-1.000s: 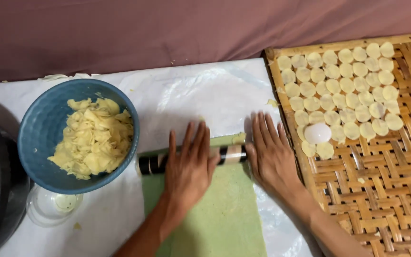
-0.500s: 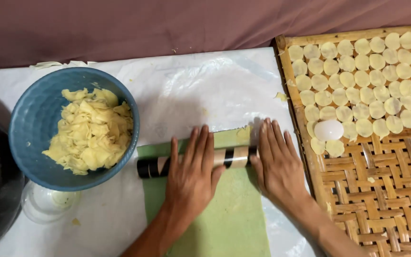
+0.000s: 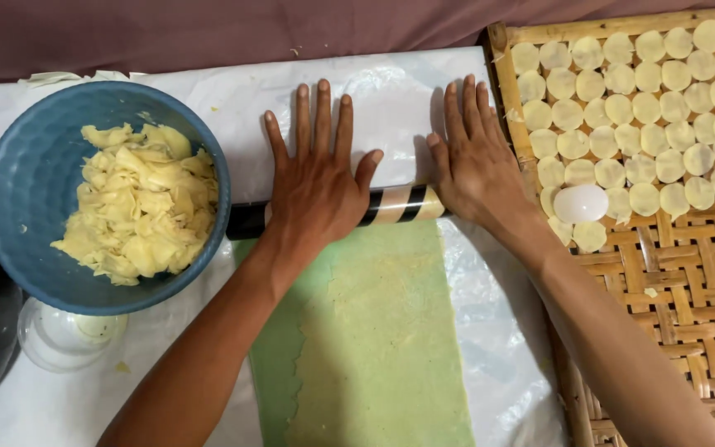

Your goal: Flattening small portions of dough on a mat using a rolling tube to create thin circular crackers.

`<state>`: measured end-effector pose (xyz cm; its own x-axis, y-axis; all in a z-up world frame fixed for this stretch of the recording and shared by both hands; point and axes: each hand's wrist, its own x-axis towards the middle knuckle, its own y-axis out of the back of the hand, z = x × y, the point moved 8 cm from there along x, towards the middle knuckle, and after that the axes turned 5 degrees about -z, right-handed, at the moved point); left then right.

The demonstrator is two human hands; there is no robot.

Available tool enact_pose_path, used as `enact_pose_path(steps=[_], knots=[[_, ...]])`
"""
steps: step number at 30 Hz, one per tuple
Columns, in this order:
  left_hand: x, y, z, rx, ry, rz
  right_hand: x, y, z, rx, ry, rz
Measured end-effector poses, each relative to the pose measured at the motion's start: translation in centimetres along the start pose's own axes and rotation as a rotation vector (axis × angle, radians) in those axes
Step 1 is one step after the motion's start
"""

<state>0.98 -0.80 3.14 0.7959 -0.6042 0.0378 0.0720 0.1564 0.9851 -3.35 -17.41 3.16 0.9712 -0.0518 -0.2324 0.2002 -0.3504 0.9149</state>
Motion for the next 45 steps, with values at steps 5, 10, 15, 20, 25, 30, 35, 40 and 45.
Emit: enact_pose_path(steps=[5, 10, 15, 20, 25, 30, 35, 40, 45], knots=[[-0.2, 1.8, 0.0, -0.023, 0.034, 0.099, -0.6, 1.3, -0.7, -0.066, 0.097, 0.256], [-5.9, 0.9, 2.4, 0.029, 0.001, 0.086, -5.7, -0.7, -1.2, -0.128, 0.143, 0.298], [-3.7, 0.5, 1.3, -0.006, 0.026, 0.066, -2.9, -0.1, -1.0, -0.084, 0.106, 0.2], [0.7, 1.3, -1.2, -0.064, 0.08, 0.222, 2.1, 1.4, -0.2, -0.01, -0.022, 0.162], [0.6, 4.6, -0.6, 0.092, 0.034, 0.658, 3.0, 2.8, 0.7, -0.156, 0.085, 0.615], [-0.4, 5.4, -1.3, -0.064, -0.058, 0.796, 3.1, 4.3, 0.4, -0.198, 0.087, 0.771], [-2.7, 2.4, -3.4, -0.127, -0.071, 0.645, 3.4, 5.7, 1.1, -0.138, 0.197, 0.953], [0.8, 1.2, -5.9, -0.322, 0.159, 0.379, -2.8, 5.9, -0.8, 0.137, 0.19, 0.914], [3.4, 0.5, -7.4, -0.4, 0.269, 0.223, -5.0, 0.7, 2.5, 0.146, -0.1, 0.524]])
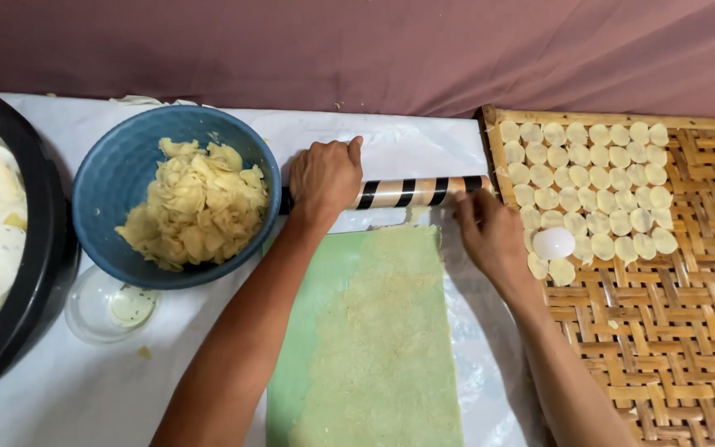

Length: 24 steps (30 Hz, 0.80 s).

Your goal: Flattening small portions of dough on a mat using a rolling tube to create thin circular crackers.

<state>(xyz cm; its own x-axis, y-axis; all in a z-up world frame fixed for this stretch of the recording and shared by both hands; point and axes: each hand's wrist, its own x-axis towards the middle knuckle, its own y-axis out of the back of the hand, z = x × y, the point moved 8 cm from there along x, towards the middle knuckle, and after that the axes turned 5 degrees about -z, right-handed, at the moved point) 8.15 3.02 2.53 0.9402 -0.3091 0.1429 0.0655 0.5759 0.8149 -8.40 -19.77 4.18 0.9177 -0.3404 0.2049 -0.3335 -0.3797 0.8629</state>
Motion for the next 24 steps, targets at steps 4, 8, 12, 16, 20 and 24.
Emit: enact_pose_path(steps=[4, 8, 12, 16, 20, 24], knots=[[0.8, -0.6, -0.7, 0.031, 0.112, -0.094, -0.3, -2.3, -1.7, 0.152, -0.095, -0.4], [1.1, -1.0, -1.2, 0.056, 0.183, -0.113, -0.2, -1.9, -7.9, 0.323, -0.082, -0.67], [1.4, -0.7, -1.3, 0.019, 0.181, -0.06, 0.0, -3.6, -7.5, 0.408, -0.065, -0.744], [0.6, -0.1, -0.7, -0.029, 0.154, -0.065, 1.0, -5.6, -6.2, 0.469, -0.046, -0.767], [0.8, 0.0, -0.4, -0.027, 0.144, -0.072, 1.3, -5.5, -7.2, 0.493, -0.075, -0.761], [1.3, -0.6, -0.7, -0.015, 0.142, -0.085, 1.2, -5.0, -9.2, 0.493, -0.035, -0.772]])
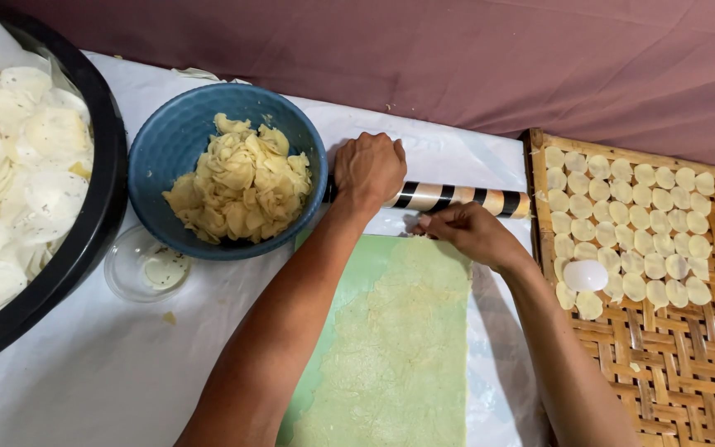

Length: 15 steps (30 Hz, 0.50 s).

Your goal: Flattening small portions of dough on a mat using a rolling tube to create thin circular crackers.

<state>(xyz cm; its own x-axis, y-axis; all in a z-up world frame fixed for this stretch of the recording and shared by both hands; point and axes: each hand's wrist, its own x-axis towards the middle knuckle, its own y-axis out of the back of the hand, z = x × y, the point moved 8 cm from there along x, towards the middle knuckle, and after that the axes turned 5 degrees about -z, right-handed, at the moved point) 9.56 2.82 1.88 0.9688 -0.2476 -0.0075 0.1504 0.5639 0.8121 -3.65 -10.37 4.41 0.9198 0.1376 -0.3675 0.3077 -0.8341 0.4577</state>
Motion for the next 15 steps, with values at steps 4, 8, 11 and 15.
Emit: enact_pose_path(steps=[4, 8, 11, 15], knots=[[0.1, 0.2, 0.0, 0.006, -0.009, -0.02, 0.9, -1.1, 0.4, -0.085, -0.005, -0.085], [0.4, 0.1, -0.1, 0.011, -0.006, -0.03, 2.9, -0.6, 3.7, -0.148, -0.071, -0.075], [0.2, 0.4, 0.1, 0.006, -0.01, -0.028, 2.4, 0.1, 3.2, -0.213, -0.051, -0.018], [0.2, 0.2, 0.0, -0.003, -0.017, -0.021, -0.1, 1.1, 0.5, -0.293, -0.049, -0.038]])
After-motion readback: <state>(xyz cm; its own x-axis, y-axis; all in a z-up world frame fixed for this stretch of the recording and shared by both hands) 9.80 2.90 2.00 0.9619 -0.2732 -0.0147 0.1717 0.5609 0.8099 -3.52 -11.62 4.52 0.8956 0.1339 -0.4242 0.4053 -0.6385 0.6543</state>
